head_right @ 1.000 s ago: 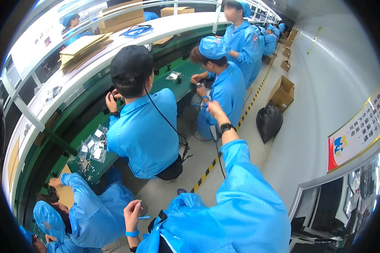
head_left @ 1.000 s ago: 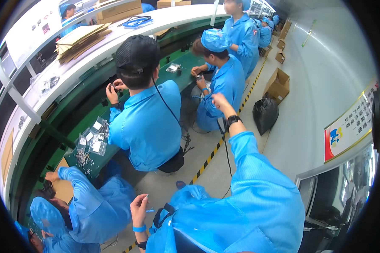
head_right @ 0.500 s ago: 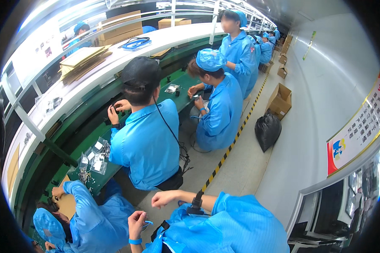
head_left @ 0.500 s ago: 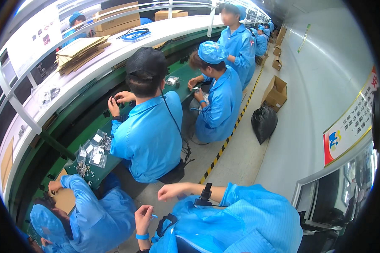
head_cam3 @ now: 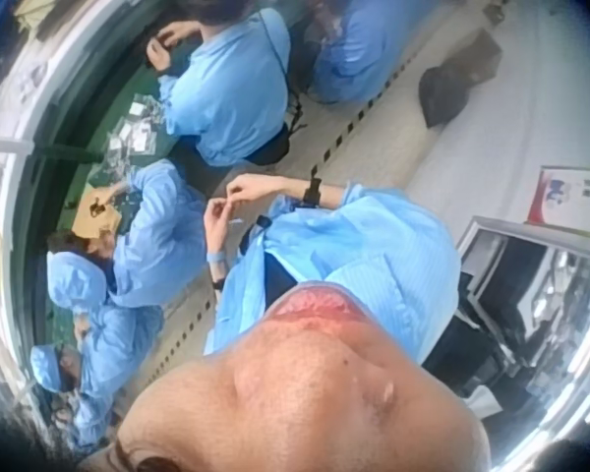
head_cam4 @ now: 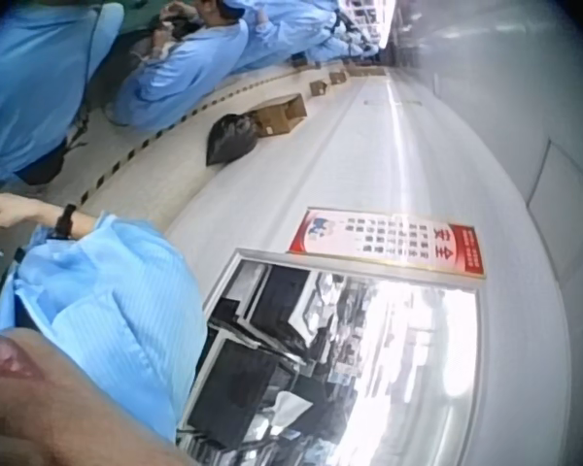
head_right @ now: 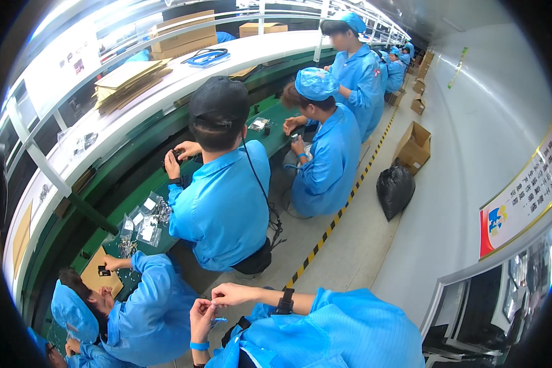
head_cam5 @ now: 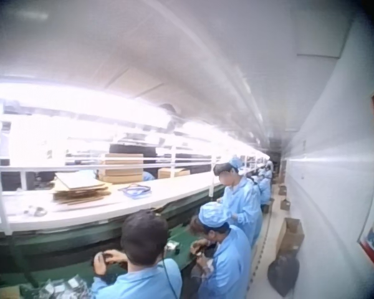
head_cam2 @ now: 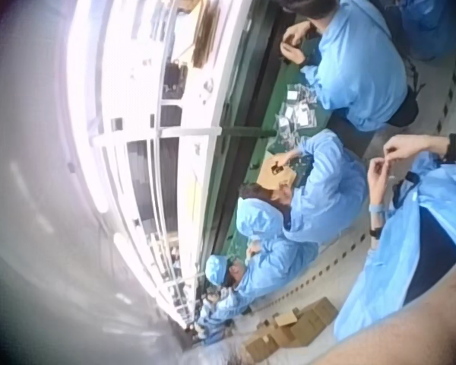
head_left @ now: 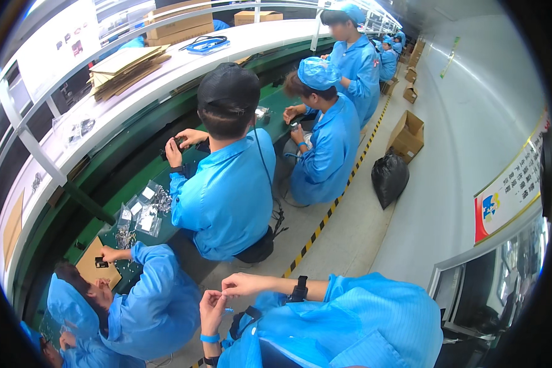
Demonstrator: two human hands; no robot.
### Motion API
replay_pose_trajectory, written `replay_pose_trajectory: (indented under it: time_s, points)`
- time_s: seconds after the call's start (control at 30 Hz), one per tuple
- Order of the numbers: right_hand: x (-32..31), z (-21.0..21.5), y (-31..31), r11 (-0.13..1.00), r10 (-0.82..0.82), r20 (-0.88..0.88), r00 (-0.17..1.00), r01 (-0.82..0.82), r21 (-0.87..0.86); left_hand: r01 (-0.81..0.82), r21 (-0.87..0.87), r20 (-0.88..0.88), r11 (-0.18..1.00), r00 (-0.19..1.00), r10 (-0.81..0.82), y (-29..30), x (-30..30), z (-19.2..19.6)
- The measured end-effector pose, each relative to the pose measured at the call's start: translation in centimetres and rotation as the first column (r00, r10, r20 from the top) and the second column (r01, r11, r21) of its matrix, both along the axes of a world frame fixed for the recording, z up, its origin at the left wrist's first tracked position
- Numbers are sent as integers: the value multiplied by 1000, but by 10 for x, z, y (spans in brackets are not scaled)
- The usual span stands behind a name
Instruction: Assembling small black plastic components with internal wiring on an assembly line.
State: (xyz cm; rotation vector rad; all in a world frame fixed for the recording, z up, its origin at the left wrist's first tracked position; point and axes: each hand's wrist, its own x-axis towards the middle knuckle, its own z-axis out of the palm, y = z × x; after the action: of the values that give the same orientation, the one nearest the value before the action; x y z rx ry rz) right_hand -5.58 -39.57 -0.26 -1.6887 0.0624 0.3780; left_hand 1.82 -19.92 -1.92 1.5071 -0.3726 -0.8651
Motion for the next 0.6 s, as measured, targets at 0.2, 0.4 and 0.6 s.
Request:
replay_pose_trajectory:
  time_s: [0.2, 0.4, 0.6]
  points:
    - [2, 10, 6, 974, -146, 185, 972, 174, -146, 14, -22, -53, 1000, 999, -15, 2, 4, 7]
    - [7, 8, 3, 952, -175, 335, 926, 245, -181, 66, 125, 213, 990, 973, -92, -1, 12, 8]
    - [21, 15, 23, 984, -15, 199, 980, 50, -169, -30, 142, 82, 989, 996, 19, 23, 4, 5]
